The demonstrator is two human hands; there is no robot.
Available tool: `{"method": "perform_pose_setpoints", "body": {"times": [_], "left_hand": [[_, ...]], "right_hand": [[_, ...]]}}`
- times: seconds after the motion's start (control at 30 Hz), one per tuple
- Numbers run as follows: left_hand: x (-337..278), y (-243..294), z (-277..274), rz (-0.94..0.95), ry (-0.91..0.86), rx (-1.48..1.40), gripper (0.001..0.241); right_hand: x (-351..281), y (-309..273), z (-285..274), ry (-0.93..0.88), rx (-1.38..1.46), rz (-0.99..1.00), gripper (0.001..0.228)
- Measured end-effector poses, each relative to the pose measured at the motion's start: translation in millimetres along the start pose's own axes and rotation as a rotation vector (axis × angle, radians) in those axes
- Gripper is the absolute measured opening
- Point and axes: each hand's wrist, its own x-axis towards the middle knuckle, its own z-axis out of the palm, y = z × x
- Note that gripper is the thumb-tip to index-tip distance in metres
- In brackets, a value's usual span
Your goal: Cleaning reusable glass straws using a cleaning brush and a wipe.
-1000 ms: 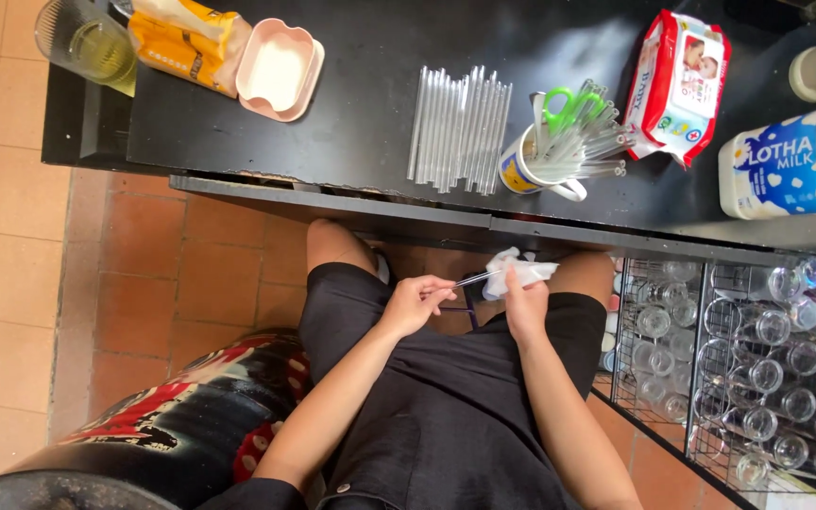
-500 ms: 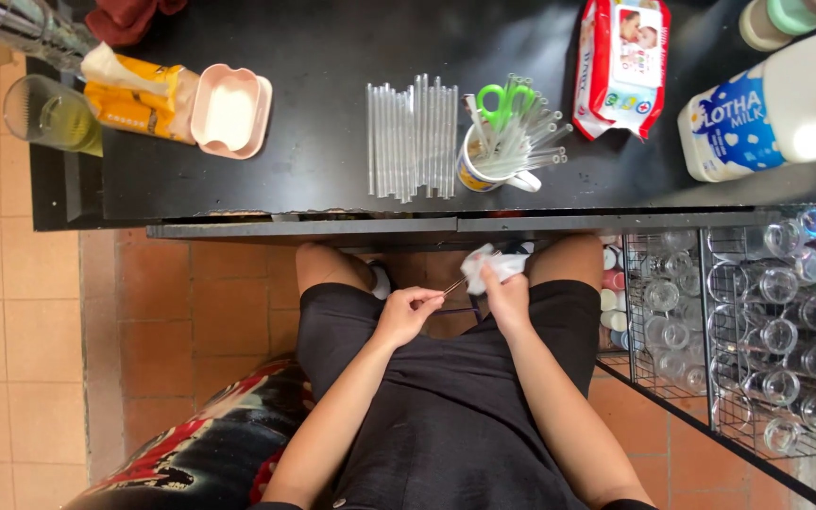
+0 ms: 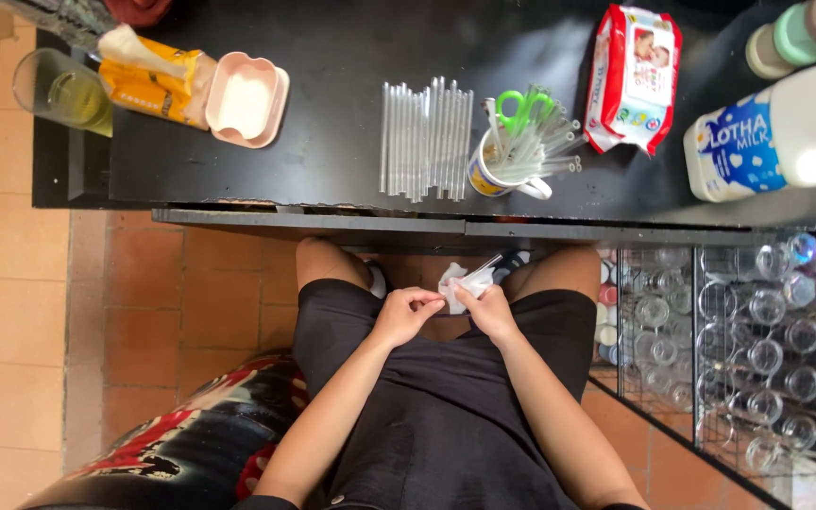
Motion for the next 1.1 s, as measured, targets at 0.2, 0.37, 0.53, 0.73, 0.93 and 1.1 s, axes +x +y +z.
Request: {"method": "perform_pose_setpoints", "body": {"times": [0.2, 0.37, 0.53, 0.73, 0.93, 1.1], "left_hand": [[2, 5, 0, -0.055, -0.015, 0.003, 0.023], [-2, 3, 0, -0.038, -0.029, 0.011, 0.022], [1, 3, -1, -0.050, -0.009, 0.031, 0.023], [1, -6, 3, -0.030, -0.003, 0.035, 0.022], [2, 0, 1, -0.053, 0.001, 0.036, 0.024], [-1, 6, 1, -0.057, -0.038, 0.051, 0.023]], "right_hand": [[13, 2, -23, 0.371, 0.295, -0.092, 0.030], [14, 8, -30, 0.448, 0.505, 0.037, 0.032], [9, 8, -17, 0.315, 0.440, -0.038, 0.029], [-7, -19, 3, -0.048, 0.002, -0.037, 0.030], [10, -10, -15, 0.288, 0.126, 0.041, 0.032], [12, -10, -21, 0.458, 0.567, -0.039, 0.035]]}}
